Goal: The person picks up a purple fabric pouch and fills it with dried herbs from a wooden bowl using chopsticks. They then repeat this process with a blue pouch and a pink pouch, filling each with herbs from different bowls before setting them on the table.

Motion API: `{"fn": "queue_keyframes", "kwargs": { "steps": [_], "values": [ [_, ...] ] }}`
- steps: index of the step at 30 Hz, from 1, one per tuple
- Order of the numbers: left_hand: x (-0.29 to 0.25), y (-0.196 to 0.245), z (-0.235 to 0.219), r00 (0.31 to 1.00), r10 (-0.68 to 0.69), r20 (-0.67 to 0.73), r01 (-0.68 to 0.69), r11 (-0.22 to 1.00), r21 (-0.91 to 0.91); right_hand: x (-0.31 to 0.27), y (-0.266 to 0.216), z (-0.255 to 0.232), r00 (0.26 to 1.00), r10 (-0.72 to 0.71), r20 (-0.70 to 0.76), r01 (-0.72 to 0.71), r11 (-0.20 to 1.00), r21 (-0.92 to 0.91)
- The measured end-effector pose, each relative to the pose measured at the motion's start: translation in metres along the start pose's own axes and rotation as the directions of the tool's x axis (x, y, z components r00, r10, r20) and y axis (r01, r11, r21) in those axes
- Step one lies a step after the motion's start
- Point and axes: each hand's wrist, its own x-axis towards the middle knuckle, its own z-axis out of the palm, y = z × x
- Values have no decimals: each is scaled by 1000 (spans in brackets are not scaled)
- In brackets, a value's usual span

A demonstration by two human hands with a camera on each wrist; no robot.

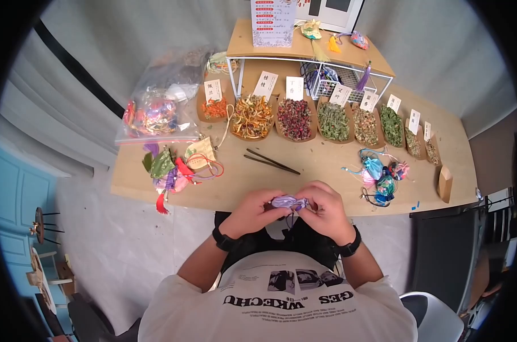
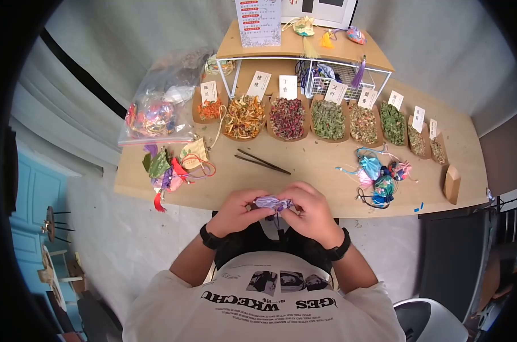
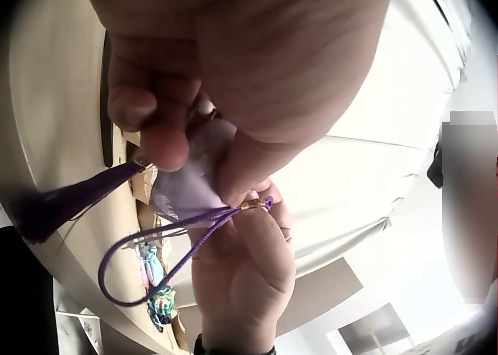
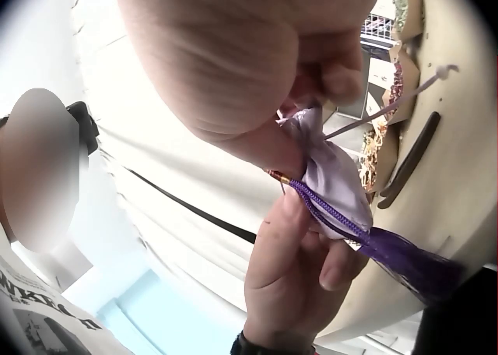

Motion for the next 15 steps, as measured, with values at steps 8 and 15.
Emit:
{"fn": "queue_keyframes", "kwargs": {
  "steps": [8,15],
  "values": [
    [5,-3,-8,993,-115,-32,106,973,-203,1,14,-2,948,319,23,-304,876,375],
    [13,-13,7,967,-69,-244,3,966,-258,9,11,7,936,349,37,-335,857,391]
  ]
}}
